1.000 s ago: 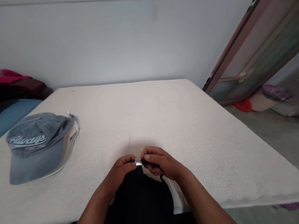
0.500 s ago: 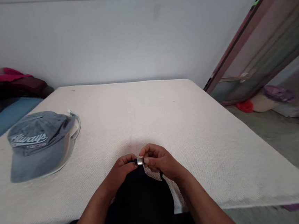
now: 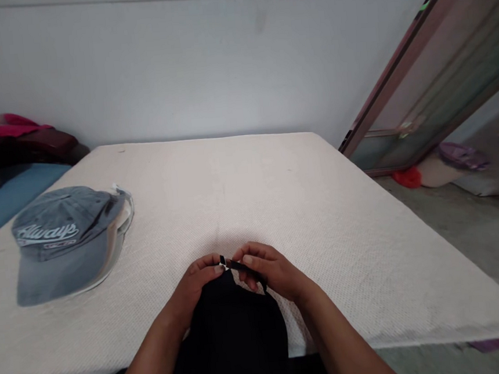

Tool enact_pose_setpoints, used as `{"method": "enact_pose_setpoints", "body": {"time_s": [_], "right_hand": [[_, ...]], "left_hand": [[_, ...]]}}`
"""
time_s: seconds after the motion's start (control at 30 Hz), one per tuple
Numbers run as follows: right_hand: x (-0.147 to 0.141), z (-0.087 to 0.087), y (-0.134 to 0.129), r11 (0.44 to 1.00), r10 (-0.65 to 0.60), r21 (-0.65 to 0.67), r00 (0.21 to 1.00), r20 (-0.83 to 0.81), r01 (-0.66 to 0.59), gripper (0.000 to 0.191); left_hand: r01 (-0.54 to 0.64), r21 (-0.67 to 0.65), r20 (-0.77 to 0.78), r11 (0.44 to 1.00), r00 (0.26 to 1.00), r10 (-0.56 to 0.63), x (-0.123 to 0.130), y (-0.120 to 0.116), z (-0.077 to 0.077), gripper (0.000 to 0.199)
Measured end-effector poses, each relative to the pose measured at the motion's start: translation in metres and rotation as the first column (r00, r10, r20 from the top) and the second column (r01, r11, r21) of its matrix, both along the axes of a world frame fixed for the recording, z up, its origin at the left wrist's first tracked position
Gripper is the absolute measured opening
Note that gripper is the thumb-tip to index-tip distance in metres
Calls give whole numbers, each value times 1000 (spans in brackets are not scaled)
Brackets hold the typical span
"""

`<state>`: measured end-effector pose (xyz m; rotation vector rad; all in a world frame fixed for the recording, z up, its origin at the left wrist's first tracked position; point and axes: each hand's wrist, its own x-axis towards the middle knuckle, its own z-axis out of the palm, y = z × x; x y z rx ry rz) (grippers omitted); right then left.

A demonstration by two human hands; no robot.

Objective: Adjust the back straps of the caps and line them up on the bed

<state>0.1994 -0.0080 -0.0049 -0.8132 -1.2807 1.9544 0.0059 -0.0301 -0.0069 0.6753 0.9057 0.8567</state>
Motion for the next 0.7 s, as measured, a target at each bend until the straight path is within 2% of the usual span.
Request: {"method": "enact_pose_setpoints", "body": {"time_s": [0.2,0.5,0.7], "right_hand": [[4,-7,1,999,-4,-38,999,-45,3,13],[-4,-5,0,999,-33,-14,992,-121,32,18],[-3,-5,-1,1000,3,2,997,-82,-3,20]], "left_hand": [[0,-5,-1,1000,1000,0,0,0,1,11],[100,32,-132,995,987,-95,3,-2,1,15],[42,-10,6,999,999,-42,3,-3,3,9]]}}
